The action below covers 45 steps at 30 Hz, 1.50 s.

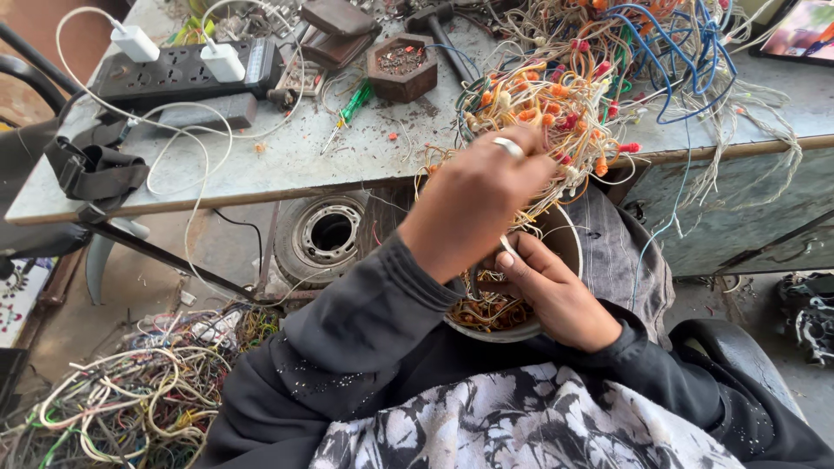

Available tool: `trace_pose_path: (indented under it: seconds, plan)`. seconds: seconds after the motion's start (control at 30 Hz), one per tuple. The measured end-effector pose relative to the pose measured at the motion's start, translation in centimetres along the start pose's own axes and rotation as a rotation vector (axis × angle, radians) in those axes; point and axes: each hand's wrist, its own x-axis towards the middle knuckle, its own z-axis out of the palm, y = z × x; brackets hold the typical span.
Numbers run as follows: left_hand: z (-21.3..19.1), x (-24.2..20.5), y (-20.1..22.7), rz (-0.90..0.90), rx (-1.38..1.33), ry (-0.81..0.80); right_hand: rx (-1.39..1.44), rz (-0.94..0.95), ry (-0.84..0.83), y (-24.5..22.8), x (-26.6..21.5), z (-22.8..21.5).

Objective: The person uses pliers to trim the ends of a tangled bundle of multi-colored wires. They repeatedly select individual wires from the bundle, cut them with the pliers, and drop the trimmed pieces into a metal bowl held in their lap.

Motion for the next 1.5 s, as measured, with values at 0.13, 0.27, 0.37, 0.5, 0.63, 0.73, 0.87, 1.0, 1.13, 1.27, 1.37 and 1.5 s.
trace_pose_path:
  seconds: [0.13, 0.27, 0.37, 0.5, 0.63, 0.73, 0.87, 1.0, 1.13, 1.27, 1.37, 1.5]
  plan:
    - [-1.6, -1.0, -1.7, -0.055, -0.016, 0.11, -0.036, 0.003, 0.023, 0.1, 0.0, -0.1]
    - [-4.1, -2.9, -2.6, -0.237, -0.01, 0.2, -0.08, 0.018, 0.044, 0.2, -0.1, 0.1]
    - [-5.8, -4.9, -2.0, -0.34, -0.094, 0.211, -0.15, -0.019, 0.015, 0.2, -0.1, 0.3]
    - [-6.0, -7.2, -0.2, -0.506, -0.383, 0.188, -0.315, 0.022, -0.016, 0.1, -0.7, 0.3]
    - [-5.2, -8.4, 0.9, -0.544, -0.429, 0.178, -0.449, 0.001, -0.063, 0.1, -0.9, 0.8]
    - [-4.6, -8.7, 1.3, -0.582, -0.485, 0.143, -0.448, 0.04, -0.023, -0.1, -1.1, 1.0]
    - [-4.0, -9.0, 1.6, -0.576, -0.502, 0.126, -0.533, -0.106, -0.064, -0.5, -0.9, 1.3]
    - [-3.2, -9.3, 1.7, -0.573, -0.567, 0.12, -0.739, -0.198, -0.065, -0.9, -0.9, 1.4]
    - [-2.8, -9.5, 1.7, -0.611, -0.615, 0.105, -0.583, -0.043, -0.062, -0.8, -0.9, 1.4]
    - [-2.6, -9.8, 1.5, -0.623, -0.644, 0.099, -0.567, 0.009, -0.05, -0.5, -0.8, 1.1]
    - [-2.6, -9.9, 1.5, -0.615, -0.684, 0.103, -0.571, -0.007, -0.061, -0.2, -0.8, 0.7]
    - [-2.5, -9.9, 1.6, -0.623, -0.68, 0.106, -0.434, -0.018, -0.101, 0.3, -0.7, 0.4]
